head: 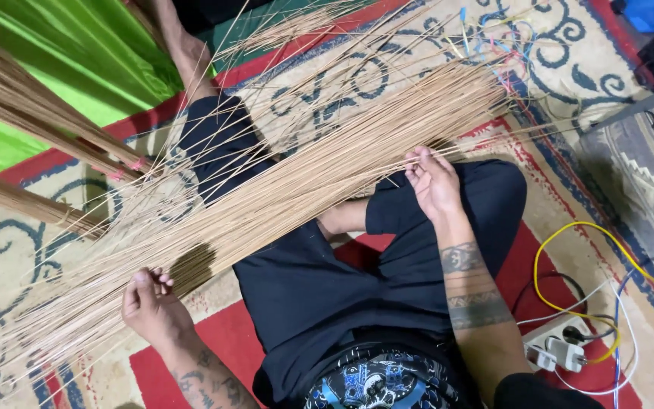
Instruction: Weaving long thin sticks together to create a traditional mat or broom structure.
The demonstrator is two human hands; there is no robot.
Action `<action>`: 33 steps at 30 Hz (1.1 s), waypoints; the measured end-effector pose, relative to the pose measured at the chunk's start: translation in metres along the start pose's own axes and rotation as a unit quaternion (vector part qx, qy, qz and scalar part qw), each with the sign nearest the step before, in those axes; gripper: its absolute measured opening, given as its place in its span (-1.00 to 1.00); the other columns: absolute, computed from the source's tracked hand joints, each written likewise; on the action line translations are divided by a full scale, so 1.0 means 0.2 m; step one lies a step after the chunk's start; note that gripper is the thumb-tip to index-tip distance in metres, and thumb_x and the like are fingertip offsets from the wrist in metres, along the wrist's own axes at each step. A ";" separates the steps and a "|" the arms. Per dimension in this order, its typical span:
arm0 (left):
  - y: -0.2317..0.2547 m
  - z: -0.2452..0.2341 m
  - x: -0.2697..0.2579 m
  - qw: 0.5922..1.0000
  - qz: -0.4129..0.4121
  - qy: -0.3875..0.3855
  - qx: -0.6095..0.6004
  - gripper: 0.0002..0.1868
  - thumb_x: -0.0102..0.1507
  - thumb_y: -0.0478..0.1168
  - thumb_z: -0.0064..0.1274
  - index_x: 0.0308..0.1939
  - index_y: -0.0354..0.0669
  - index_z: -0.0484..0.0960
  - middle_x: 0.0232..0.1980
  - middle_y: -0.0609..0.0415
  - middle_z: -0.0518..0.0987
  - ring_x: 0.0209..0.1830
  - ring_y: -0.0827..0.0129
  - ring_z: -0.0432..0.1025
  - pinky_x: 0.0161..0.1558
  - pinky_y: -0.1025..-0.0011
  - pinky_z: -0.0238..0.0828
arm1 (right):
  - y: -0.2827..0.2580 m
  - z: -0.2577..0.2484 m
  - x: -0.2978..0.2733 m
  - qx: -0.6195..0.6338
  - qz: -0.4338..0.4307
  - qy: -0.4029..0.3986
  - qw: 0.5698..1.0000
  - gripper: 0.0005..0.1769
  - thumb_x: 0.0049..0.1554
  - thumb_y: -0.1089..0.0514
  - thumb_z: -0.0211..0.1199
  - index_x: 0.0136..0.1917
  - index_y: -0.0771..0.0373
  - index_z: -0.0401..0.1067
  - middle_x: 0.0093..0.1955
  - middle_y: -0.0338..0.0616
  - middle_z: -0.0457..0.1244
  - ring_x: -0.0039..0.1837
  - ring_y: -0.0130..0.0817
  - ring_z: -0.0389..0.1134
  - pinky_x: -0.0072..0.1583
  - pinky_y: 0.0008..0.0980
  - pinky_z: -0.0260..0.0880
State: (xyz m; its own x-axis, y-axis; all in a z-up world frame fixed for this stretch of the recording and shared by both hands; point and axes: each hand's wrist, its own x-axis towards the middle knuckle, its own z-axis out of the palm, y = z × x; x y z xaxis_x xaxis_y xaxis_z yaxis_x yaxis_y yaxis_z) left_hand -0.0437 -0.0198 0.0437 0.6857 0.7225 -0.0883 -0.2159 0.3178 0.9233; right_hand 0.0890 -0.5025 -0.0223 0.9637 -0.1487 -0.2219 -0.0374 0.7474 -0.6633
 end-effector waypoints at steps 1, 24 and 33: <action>-0.06 0.00 0.00 1.000 0.003 0.006 0.001 -0.85 0.40 -0.16 0.17 -0.17 -0.14 0.59 -0.21 0.12 0.59 -0.26 0.54 0.46 -0.14 0.67 0.43 | 0.04 0.04 -0.01 0.000 0.005 -0.003 1.000 -0.84 0.29 0.26 0.14 0.12 0.33 0.41 0.05 0.01 0.36 0.00 -0.39 0.37 0.03 -0.53 0.39; -0.43 0.22 -0.26 0.911 0.312 0.013 0.267 -0.23 0.22 -0.41 0.28 0.43 -0.23 0.20 0.34 -0.15 0.28 0.37 0.06 0.28 0.37 0.14 0.23 | 0.22 -0.26 -0.01 -0.213 -0.044 0.137 0.967 -0.71 0.38 0.02 0.09 0.20 0.22 0.48 -0.24 -0.17 0.32 -0.24 -0.45 0.46 -0.11 -0.54 0.63; -0.13 0.46 -0.47 0.729 -0.076 -0.555 0.393 -0.78 0.23 -0.30 0.20 -0.05 -0.05 0.80 -0.44 -0.04 0.71 -0.47 0.27 0.57 -0.26 0.31 0.51 | 0.11 -0.27 0.00 -0.111 -0.053 0.182 0.976 -0.73 0.38 0.00 0.07 0.20 0.16 0.45 -0.19 -0.25 0.34 -0.20 -0.50 0.41 -0.07 -0.58 0.52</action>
State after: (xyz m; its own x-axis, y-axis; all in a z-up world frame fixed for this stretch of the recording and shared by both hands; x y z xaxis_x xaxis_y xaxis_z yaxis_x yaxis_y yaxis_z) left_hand -0.0388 -0.1534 0.0617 0.8943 -0.3661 -0.2571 0.0863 -0.4228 0.9021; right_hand 0.0730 -0.5216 -0.0751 0.8087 -0.4681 -0.3562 -0.0379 0.5629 -0.8257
